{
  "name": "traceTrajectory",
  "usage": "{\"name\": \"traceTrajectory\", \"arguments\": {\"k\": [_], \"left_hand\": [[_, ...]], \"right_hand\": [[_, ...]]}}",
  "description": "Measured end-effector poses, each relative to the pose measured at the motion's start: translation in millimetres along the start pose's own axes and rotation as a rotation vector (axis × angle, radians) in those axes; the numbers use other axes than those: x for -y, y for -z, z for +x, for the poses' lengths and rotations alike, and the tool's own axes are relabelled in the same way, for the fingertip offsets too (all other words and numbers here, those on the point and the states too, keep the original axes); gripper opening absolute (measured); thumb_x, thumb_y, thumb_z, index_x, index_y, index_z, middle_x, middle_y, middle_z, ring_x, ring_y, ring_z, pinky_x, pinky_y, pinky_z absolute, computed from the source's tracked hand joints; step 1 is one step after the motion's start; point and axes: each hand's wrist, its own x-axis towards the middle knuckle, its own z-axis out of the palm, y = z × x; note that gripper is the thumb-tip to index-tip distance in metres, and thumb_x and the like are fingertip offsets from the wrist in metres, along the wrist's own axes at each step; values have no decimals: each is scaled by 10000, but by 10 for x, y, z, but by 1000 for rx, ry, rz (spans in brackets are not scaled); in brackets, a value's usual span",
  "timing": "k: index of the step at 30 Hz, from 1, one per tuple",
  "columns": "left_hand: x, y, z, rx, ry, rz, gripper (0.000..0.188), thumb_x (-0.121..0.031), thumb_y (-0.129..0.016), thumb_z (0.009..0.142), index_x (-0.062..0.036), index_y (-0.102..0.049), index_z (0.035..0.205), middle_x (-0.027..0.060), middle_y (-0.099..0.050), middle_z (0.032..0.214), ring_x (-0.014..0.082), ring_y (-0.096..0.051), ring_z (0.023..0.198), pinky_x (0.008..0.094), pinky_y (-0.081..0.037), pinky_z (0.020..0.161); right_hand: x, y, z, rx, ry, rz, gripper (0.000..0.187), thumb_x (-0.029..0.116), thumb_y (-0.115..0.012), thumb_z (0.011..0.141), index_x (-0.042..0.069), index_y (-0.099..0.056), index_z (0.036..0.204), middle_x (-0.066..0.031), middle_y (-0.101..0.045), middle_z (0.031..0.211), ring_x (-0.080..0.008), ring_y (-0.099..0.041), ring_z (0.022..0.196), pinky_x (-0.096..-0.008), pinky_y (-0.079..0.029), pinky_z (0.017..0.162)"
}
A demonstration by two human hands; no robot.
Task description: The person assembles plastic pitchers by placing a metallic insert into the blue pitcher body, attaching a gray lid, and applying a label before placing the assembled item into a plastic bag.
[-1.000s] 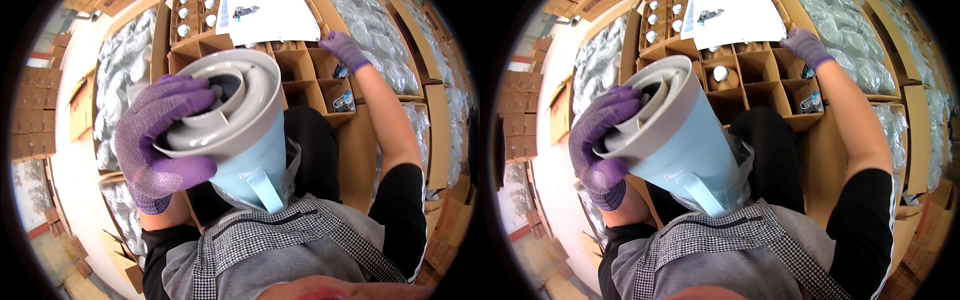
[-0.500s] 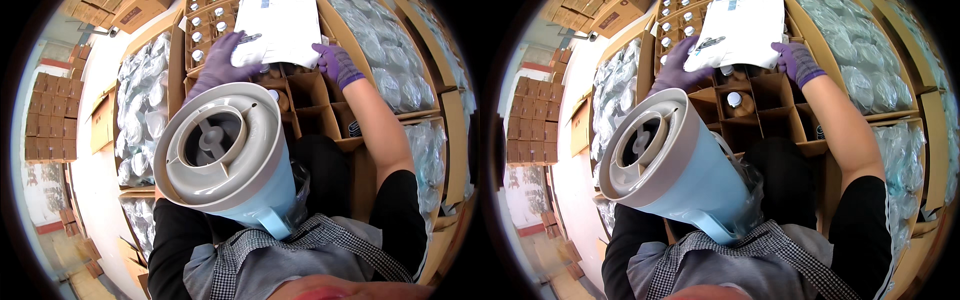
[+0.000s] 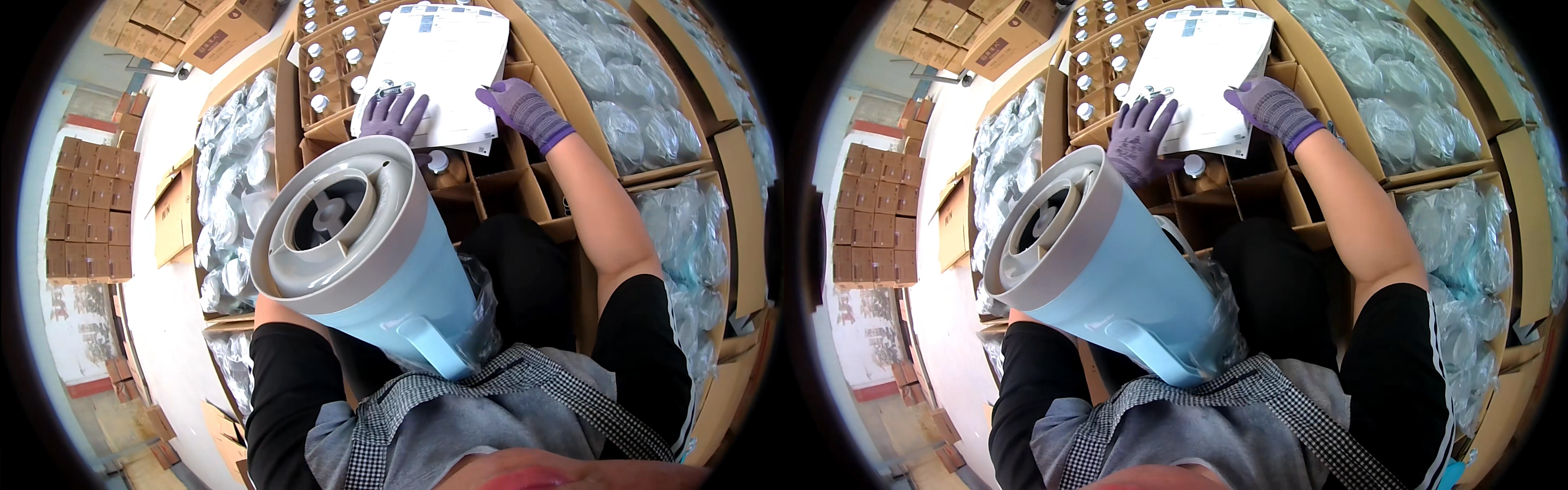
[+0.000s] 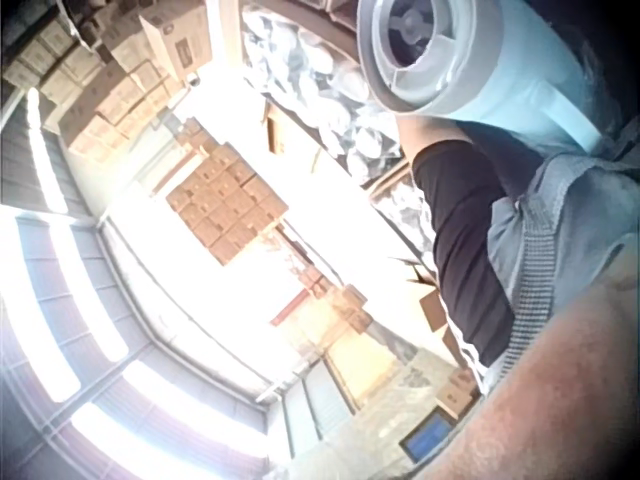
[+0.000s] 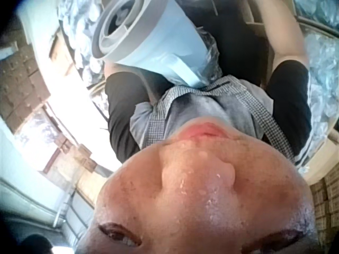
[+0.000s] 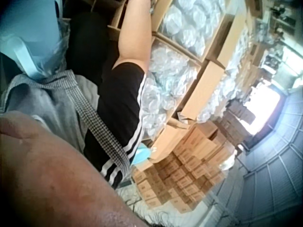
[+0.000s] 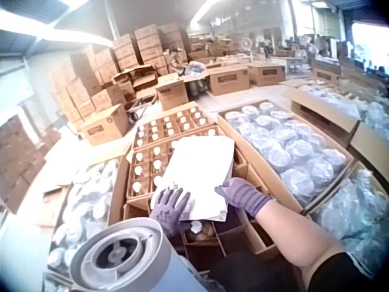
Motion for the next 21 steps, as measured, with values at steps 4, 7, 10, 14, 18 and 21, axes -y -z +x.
{"name": "traceTrajectory", "arguments": {"k": [4,7,10,14,18,21], "left_hand": [[-22,175,-41,69,-142,-158,615,-145,-727,833,-137,-528,1415,109,-544,1432,317,-502,1331,467,-404,1117],[-90,386,-188,258,-238,-143,642,-156,-695,868,-145,-476,1471,117,-493,1488,322,-467,1371,463,-386,1150],[-153,526,-404,554,-373,-190,662,-238,-658,913,-149,-409,1520,139,-440,1524,329,-429,1405,468,-348,1184],[-70,375,-523,616,-444,-255,674,-284,-709,884,-124,-451,1486,147,-495,1468,314,-473,1363,430,-380,1149],[522,326,-345,503,-269,-346,694,-331,-760,854,-100,-494,1452,155,-550,1411,299,-517,1322,393,-412,1114],[952,831,270,-414,-67,-402,591,-347,-784,842,-58,-598,1323,152,-653,1215,269,-618,1165,391,-478,1034]], "right_hand": [[220,96,-502,213,-33,636,591,468,-700,901,-35,-635,1205,-5,-535,662,-61,-449,482,-235,-413,464],[-495,218,-194,-24,-276,1043,619,503,-715,892,-14,-626,1221,-3,-581,712,-42,-389,498,-200,-340,445],[-990,194,269,-75,-213,1429,593,498,-710,898,4,-632,1217,-15,-629,788,-35,-369,504,-186,-309,451],[-879,281,756,-168,5,1119,474,337,-663,926,-28,-616,1225,-131,-704,1008,-194,-682,845,-309,-554,743],[-486,549,881,177,232,1355,503,183,-627,890,-88,-546,1306,-193,-672,1169,-293,-669,1067,-366,-533,963],[-262,759,805,242,410,1350,405,187,-639,838,-72,-639,1150,-173,-696,1090,-275,-691,983,-366,-561,935]]}}
